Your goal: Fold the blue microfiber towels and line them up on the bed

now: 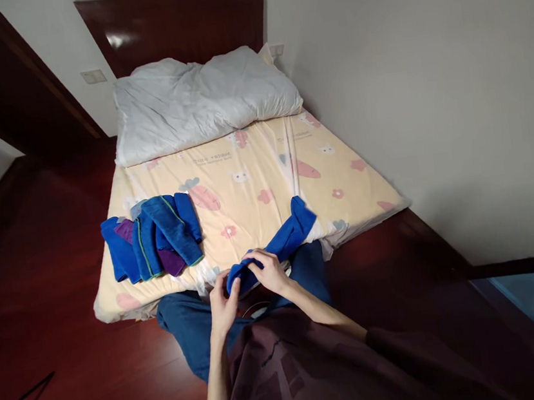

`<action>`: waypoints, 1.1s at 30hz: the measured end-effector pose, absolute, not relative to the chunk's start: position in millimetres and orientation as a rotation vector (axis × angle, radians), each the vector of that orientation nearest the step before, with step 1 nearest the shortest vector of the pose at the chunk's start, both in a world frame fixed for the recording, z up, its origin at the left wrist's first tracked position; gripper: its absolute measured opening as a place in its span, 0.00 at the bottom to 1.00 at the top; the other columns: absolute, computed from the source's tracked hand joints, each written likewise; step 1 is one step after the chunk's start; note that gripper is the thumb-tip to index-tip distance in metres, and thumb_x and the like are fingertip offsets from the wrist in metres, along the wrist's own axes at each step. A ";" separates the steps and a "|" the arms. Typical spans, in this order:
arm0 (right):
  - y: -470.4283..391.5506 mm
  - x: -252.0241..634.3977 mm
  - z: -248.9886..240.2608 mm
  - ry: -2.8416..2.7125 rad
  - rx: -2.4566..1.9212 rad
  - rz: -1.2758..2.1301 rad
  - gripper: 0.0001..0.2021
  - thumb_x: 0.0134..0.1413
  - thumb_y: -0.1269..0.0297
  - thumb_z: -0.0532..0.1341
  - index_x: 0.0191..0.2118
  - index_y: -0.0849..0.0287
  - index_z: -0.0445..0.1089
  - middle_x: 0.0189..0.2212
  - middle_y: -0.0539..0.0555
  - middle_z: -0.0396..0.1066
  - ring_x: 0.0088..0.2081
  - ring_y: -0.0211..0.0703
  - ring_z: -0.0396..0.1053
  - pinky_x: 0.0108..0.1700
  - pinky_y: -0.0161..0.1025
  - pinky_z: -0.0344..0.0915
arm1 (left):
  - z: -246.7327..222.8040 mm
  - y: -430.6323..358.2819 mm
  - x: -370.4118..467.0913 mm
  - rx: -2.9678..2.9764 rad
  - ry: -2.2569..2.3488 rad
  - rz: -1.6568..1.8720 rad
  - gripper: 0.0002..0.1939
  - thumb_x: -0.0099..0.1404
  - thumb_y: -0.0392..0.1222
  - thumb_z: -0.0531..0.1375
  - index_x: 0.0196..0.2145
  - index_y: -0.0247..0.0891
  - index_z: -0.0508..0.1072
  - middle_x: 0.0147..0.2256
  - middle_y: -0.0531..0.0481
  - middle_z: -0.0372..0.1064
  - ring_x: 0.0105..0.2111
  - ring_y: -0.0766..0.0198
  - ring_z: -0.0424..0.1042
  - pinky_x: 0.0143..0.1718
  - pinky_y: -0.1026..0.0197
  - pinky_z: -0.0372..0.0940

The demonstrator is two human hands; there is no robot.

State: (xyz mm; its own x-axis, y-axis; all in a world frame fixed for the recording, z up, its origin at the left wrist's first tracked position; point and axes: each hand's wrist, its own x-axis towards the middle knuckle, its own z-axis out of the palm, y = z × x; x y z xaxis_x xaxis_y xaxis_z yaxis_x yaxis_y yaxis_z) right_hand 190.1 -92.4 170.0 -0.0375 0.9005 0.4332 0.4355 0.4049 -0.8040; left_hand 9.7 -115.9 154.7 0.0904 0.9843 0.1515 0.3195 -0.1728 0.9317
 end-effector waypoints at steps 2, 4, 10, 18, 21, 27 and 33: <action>-92.5 181.2 167.1 -1.751 -1.160 0.576 0.08 0.64 0.70 0.61 0.42 0.54 0.79 0.36 0.53 0.79 0.40 0.45 0.77 0.48 0.43 0.73 | 156.5 -116.2 5.6 1.628 1.356 1.095 0.17 0.67 0.53 0.63 0.45 0.38 0.73 0.39 0.48 0.76 0.38 0.59 0.76 0.41 0.58 0.71; -93.4 175.0 167.0 -1.883 -1.081 0.561 0.09 0.66 0.70 0.60 0.43 0.54 0.78 0.37 0.53 0.79 0.39 0.45 0.77 0.49 0.44 0.72 | 159.5 -116.1 1.5 1.647 1.412 1.153 0.13 0.67 0.52 0.63 0.40 0.39 0.73 0.33 0.51 0.74 0.31 0.62 0.73 0.36 0.61 0.69; -73.1 182.5 172.6 -2.016 -0.991 0.513 0.16 0.55 0.78 0.59 0.43 0.53 0.79 0.41 0.53 0.79 0.44 0.46 0.75 0.51 0.44 0.70 | 185.8 -110.5 -12.5 1.782 1.441 1.469 0.08 0.68 0.44 0.59 0.32 0.39 0.72 0.25 0.55 0.65 0.25 0.67 0.64 0.28 0.64 0.61; -20.2 280.7 159.1 -1.658 -1.489 0.452 0.19 0.43 0.84 0.52 0.27 0.58 0.77 0.29 0.53 0.78 0.35 0.44 0.75 0.42 0.38 0.69 | 237.5 -107.7 -75.4 1.400 1.651 2.180 0.11 0.63 0.46 0.63 0.31 0.41 0.64 0.26 0.57 0.60 0.24 0.67 0.61 0.28 0.61 0.61; -29.7 299.7 158.9 -1.644 -1.474 0.648 0.17 0.51 0.80 0.53 0.26 0.59 0.76 0.29 0.53 0.78 0.34 0.42 0.76 0.41 0.38 0.70 | 250.2 -110.9 -96.8 1.315 1.724 2.229 0.10 0.62 0.45 0.63 0.31 0.41 0.65 0.26 0.56 0.60 0.24 0.67 0.60 0.28 0.61 0.60; -78.2 211.0 159.3 -1.947 -1.078 1.039 0.30 0.50 0.67 0.71 0.60 0.55 0.70 0.53 0.57 0.74 0.49 0.44 0.75 0.53 0.42 0.71 | 273.8 -100.1 -79.7 1.893 1.595 1.882 0.05 0.63 0.40 0.63 0.31 0.38 0.72 0.27 0.54 0.65 0.27 0.67 0.64 0.30 0.62 0.60; -88.0 110.3 128.8 -2.060 -0.995 0.874 0.46 0.45 0.69 0.73 0.69 0.56 0.56 0.67 0.64 0.60 0.66 0.58 0.60 0.66 0.53 0.61 | 302.0 -83.9 -49.2 2.016 1.607 1.747 0.09 0.64 0.43 0.62 0.29 0.38 0.69 0.26 0.54 0.64 0.26 0.69 0.63 0.28 0.65 0.59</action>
